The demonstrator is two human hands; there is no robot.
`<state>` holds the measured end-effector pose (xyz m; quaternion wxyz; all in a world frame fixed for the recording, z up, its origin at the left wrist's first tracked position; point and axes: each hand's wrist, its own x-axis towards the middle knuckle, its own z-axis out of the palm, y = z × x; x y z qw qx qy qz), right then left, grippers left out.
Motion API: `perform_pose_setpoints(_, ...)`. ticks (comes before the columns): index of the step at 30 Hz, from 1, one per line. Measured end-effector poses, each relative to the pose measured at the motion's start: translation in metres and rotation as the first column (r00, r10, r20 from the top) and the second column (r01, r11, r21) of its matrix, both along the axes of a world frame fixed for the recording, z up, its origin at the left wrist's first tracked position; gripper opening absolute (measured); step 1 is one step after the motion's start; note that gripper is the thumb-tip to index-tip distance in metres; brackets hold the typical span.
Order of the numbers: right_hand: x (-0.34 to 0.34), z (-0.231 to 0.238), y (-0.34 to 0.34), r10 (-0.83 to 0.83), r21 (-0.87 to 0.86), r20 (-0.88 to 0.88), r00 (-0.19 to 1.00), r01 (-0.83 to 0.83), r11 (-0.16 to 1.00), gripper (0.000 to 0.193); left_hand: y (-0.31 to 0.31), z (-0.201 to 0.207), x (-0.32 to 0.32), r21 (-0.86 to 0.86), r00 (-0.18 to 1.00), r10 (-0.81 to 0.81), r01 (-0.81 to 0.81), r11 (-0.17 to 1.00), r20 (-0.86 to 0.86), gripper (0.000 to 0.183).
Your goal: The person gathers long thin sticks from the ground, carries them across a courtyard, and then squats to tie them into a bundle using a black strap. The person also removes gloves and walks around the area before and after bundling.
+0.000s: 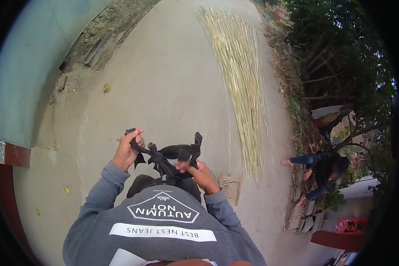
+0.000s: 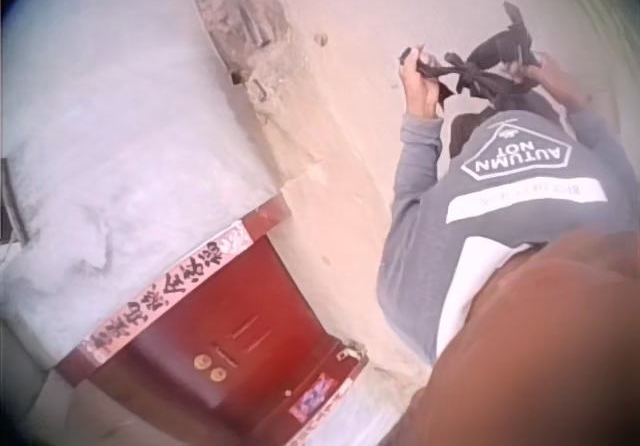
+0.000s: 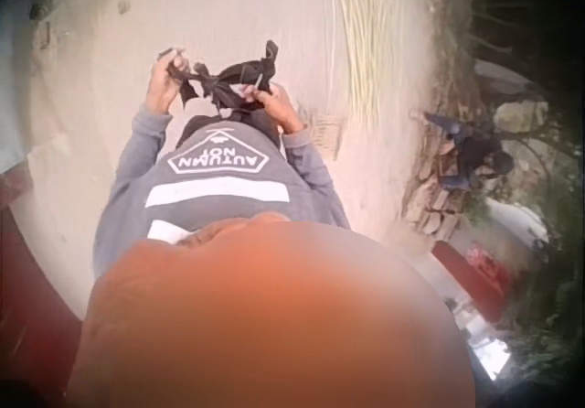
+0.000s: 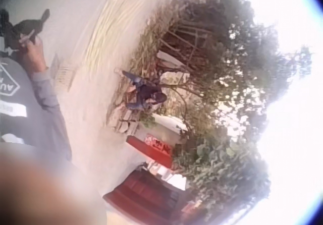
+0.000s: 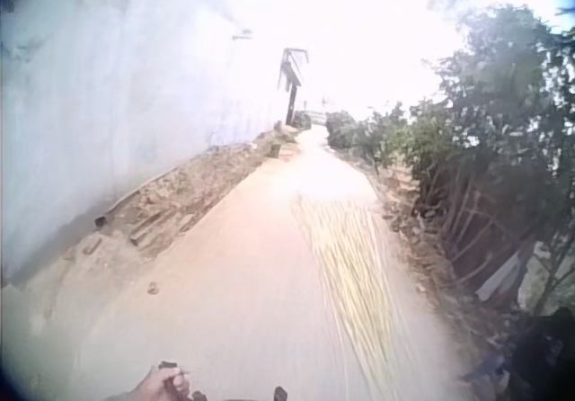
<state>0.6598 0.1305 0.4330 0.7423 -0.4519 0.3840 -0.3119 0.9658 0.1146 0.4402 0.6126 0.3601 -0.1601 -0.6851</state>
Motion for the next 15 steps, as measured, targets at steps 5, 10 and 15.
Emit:
perform_pose_setpoints(5,-0.039,-0.028,-0.119,-0.116,-0.077,-0.397,0.91,0.093,0.993,0.023,-0.075,-0.003,0.06,-0.093,0.829,0.251,-0.237,0.967,0.499,0.025)
perform_pose_setpoints(10,-0.053,-0.059,-0.207,-0.206,-0.049,-0.479,0.853,0.208,0.977,0.019,-0.14,-0.049,0.107,0.097,0.639,0.089,-0.25,0.963,0.764,0.028)
perform_pose_setpoints(15,-0.047,-0.093,-0.308,-0.289,0.087,-0.518,0.805,0.386,0.918,0.012,-0.245,-0.108,0.161,0.252,0.595,-0.081,-0.21,0.945,0.799,0.03)
